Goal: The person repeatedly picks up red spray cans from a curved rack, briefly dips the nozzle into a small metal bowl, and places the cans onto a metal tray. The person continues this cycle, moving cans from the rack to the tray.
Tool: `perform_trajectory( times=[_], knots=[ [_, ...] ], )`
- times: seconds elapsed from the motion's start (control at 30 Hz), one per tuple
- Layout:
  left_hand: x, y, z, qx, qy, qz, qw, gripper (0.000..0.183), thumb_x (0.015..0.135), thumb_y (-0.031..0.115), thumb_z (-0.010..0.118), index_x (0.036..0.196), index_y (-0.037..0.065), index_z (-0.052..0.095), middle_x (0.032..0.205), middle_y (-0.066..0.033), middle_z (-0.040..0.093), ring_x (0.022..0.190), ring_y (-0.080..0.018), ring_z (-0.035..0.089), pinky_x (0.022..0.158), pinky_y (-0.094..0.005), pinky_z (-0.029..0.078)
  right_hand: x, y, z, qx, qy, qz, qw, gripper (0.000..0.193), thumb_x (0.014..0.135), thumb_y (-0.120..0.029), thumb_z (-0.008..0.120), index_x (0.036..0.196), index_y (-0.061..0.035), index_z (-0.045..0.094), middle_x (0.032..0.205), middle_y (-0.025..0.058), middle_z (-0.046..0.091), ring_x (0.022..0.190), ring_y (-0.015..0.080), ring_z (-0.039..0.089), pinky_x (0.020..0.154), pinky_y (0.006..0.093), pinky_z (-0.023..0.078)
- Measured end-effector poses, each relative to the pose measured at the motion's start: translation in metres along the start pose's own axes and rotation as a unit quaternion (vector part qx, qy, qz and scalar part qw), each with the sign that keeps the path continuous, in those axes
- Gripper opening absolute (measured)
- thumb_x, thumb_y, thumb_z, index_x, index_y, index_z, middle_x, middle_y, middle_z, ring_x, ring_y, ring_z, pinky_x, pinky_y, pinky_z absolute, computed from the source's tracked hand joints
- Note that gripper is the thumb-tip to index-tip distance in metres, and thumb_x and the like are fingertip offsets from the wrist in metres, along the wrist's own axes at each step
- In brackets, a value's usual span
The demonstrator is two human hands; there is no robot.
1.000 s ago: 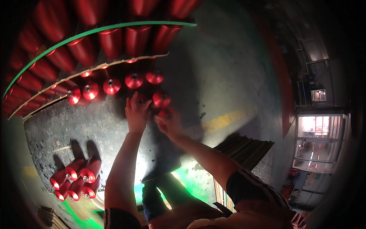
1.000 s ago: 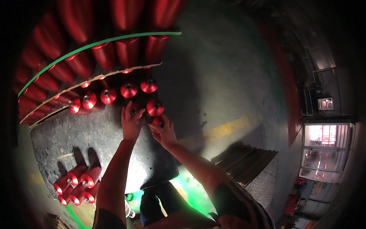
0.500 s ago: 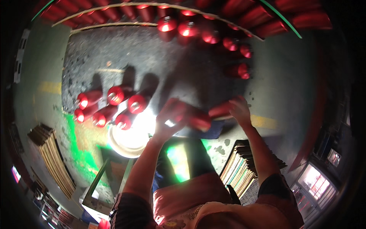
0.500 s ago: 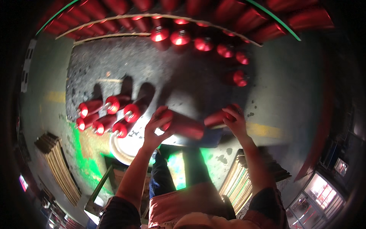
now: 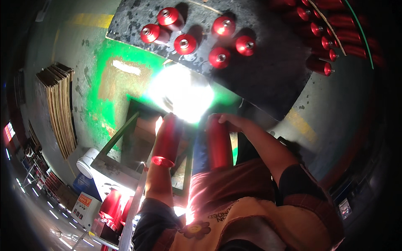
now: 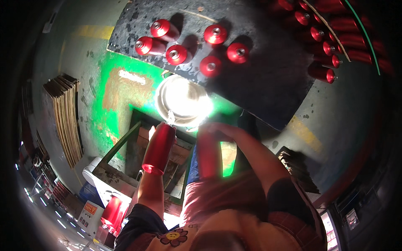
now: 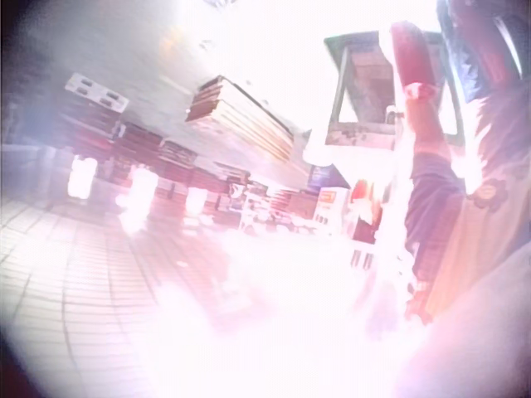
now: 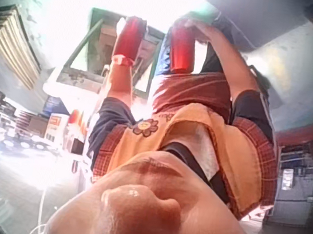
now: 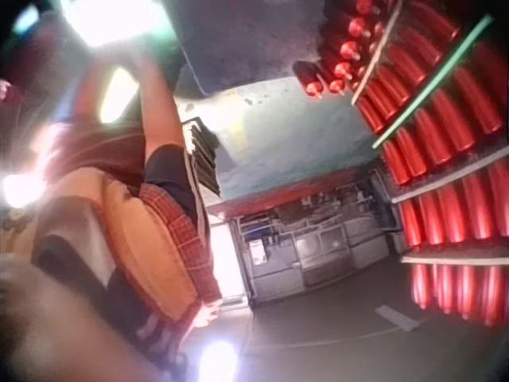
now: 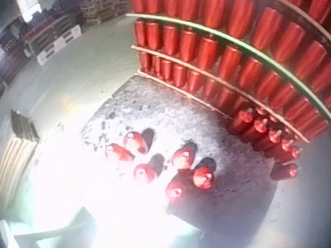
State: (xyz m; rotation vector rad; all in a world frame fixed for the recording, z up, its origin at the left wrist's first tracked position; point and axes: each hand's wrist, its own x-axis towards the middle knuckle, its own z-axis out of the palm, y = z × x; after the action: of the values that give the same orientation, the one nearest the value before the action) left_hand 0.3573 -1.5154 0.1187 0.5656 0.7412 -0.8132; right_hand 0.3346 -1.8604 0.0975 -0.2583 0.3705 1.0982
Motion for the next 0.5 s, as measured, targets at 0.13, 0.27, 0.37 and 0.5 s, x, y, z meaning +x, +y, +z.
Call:
perform_trajectory(
  times=[0.13,0.27,0.37,0.5],
  knots=[
    [-0.001,0.005,-0.053,-0.163,-0.045,-0.024,0.985,0.057,0.095,0.051,0.052,0.125,0.003,0.058,0.114,-0.0178,0.063,0.090,-0.0337,0.064,0.074,-0.0415,0.056,0.065,0.032,-0.004,-0.098,0.032,-0.024,0.994,0.045,0.089,-0.026,0.061,0.126,-0.0025,0.057,0.122,0.0129,0.062,0.110,0.0238,0.060,0.101,0.0387,0.046],
    [0.010,0.013,-0.084,-0.208,-0.068,-0.024,0.975,0.058,0.096,0.054,0.049,0.127,0.006,0.058,0.118,-0.0187,0.061,0.090,-0.0369,0.064,0.071,-0.0423,0.056,0.112,0.049,-0.016,0.064,-0.001,-0.069,0.996,0.038,0.097,-0.026,0.054,0.122,0.0030,0.058,0.108,0.0117,0.064,0.093,0.0197,0.061,0.088,0.0357,0.051],
    [0.019,0.017,-0.098,-0.233,-0.076,-0.026,0.969,0.058,0.096,0.056,0.046,0.127,0.008,0.059,0.122,-0.0194,0.059,0.090,-0.0393,0.064,0.069,-0.0428,0.057,0.134,0.057,-0.026,-0.066,0.004,-0.129,0.989,0.046,0.094,-0.012,0.064,0.136,-0.0013,0.053,0.132,0.0090,0.058,0.117,0.0165,0.056,0.102,0.0326,0.045],
    [0.025,0.015,-0.109,-0.254,-0.071,-0.025,0.964,0.059,0.097,0.058,0.043,0.128,0.010,0.059,0.126,-0.0203,0.057,0.089,-0.0425,0.063,0.065,-0.0436,0.057,0.144,0.063,-0.023,-0.134,0.023,-0.132,0.982,0.046,0.095,-0.012,0.064,0.138,-0.0010,0.052,0.135,0.0090,0.058,0.119,0.0162,0.056,0.103,0.0321,0.045]
  ],
)
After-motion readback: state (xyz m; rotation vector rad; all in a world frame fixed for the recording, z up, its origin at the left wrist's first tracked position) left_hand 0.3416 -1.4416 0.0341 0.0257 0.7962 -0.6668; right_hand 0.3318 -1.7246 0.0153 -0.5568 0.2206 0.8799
